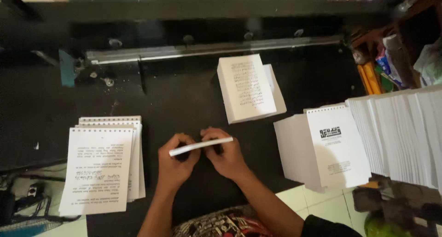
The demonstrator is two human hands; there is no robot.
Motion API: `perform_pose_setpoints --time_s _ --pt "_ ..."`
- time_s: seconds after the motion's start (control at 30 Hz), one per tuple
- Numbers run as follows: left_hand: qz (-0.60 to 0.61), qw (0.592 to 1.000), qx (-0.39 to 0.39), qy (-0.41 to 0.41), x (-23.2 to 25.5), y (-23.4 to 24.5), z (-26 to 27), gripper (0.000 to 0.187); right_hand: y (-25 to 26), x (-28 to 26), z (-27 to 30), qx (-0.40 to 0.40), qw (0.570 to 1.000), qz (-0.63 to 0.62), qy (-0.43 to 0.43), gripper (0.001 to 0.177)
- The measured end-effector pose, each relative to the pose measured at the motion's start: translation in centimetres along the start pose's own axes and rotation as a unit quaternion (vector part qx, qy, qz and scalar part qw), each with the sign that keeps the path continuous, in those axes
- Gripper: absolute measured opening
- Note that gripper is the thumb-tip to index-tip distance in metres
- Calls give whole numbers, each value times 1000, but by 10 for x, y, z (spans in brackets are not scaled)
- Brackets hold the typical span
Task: The person assembles spiral-bound notebooks by hand. They pick up a stack of printed pages and a cover sheet, align them, and place them into a binding machine to secure the spiral binding. The finished notebooks are then stacked on the table.
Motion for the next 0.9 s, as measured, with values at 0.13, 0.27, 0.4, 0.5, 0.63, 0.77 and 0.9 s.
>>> perform_pose_setpoints --time_s 0.13,0.27,0.4,0.5,0.63,0.77,0.9 --pt "-37 999 -31 1 -8 1 0 17 -2 -1 2 -16 1000 5 -2 10" --pt "-109 992 -56 0 5 2 -1 12 -2 16 11 -31 999 25 -16 12" --pt "-158 986 -48 -16 18 5 0 9 7 21 20 -45 998 24 -37 10" --pt "-168 964 -42 204 -17 13 10 25 10 17 27 -89 982 28 -162 62" --pt "-7 967 -15 256 35 -3 10 25 21 -31 20 -63 990 -80 -101 72" --pt "-4 911 -5 413 71 -7 14 31 20 -46 18 -60 979 -149 -125 68" --pt "43 924 -9 379 43 1 26 45 13 -26 17 -9 956 -165 -242 70"
Point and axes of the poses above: each hand's wrist, its own z-axis away from the middle knuckle, its own y-axis out of the back of the hand, x = y × z, the point moved 8 cm from there along -z, towards the middle knuckle, and after that the axes turned 5 degrees about y, right-handed, at the moved point
